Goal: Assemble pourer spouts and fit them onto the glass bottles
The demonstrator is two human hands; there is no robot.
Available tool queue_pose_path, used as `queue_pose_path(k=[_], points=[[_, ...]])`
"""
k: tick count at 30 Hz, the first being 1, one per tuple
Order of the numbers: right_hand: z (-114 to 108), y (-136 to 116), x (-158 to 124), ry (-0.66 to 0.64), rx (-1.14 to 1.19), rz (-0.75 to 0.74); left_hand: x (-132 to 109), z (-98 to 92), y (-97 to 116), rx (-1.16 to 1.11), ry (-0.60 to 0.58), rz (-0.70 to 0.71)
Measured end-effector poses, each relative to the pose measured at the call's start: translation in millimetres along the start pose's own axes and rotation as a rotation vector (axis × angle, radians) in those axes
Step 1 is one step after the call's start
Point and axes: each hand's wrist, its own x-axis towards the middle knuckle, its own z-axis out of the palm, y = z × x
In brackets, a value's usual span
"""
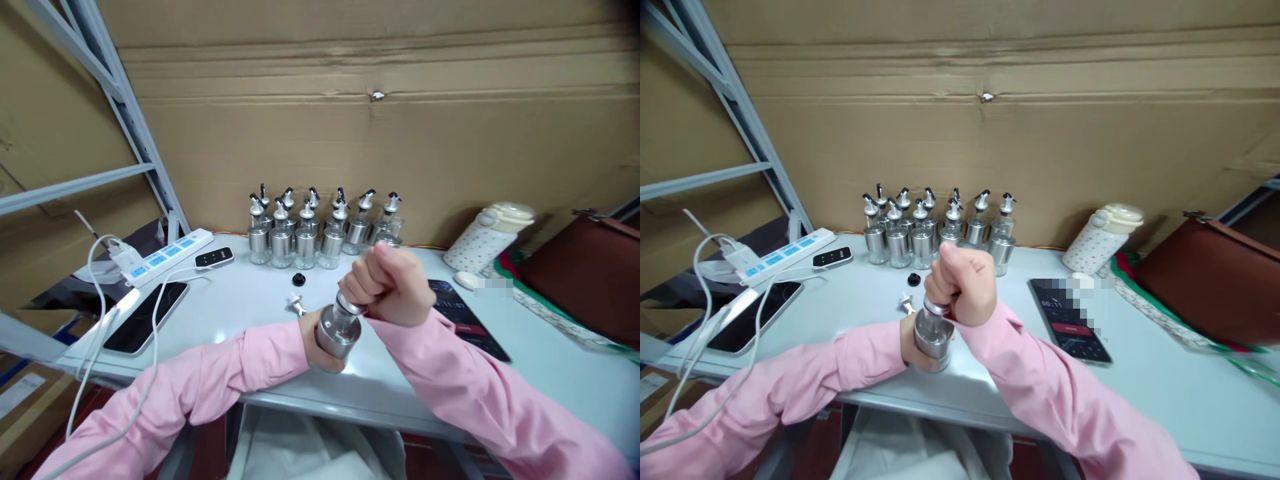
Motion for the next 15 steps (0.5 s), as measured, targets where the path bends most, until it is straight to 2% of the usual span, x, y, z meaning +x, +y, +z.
queue_pose_path(k=[2, 5, 7, 10, 12, 15], points=[[-8.0, -0.4, 7.7, -0.019, 0.154, 0.162, 0.9, 1.5, 3.1, -0.076, -0.019, -0.047], [-10.0, -3.2, 20.8, -0.073, 0.24, 0.354, 2.0, 3.0, 7.4, -0.131, -0.024, -0.09], [-5.4, -5.9, 29.5, -0.085, 0.229, 0.5, 2.3, 3.8, 9.1, -0.116, -0.011, -0.105], [6.8, -9.3, 39.6, -0.105, 0.069, 0.67, 1.0, 3.4, 9.0, -0.06, 0.024, -0.102], [16.2, -10.9, 42.2, -0.148, -0.15, 0.663, -1.0, 2.4, 7.5, -0.047, 0.039, -0.09], [29.8, -12.1, 36.7, -0.26, -0.601, 0.412, -1.0, 5.0, 3.7, -0.057, 0.053, -0.094]])
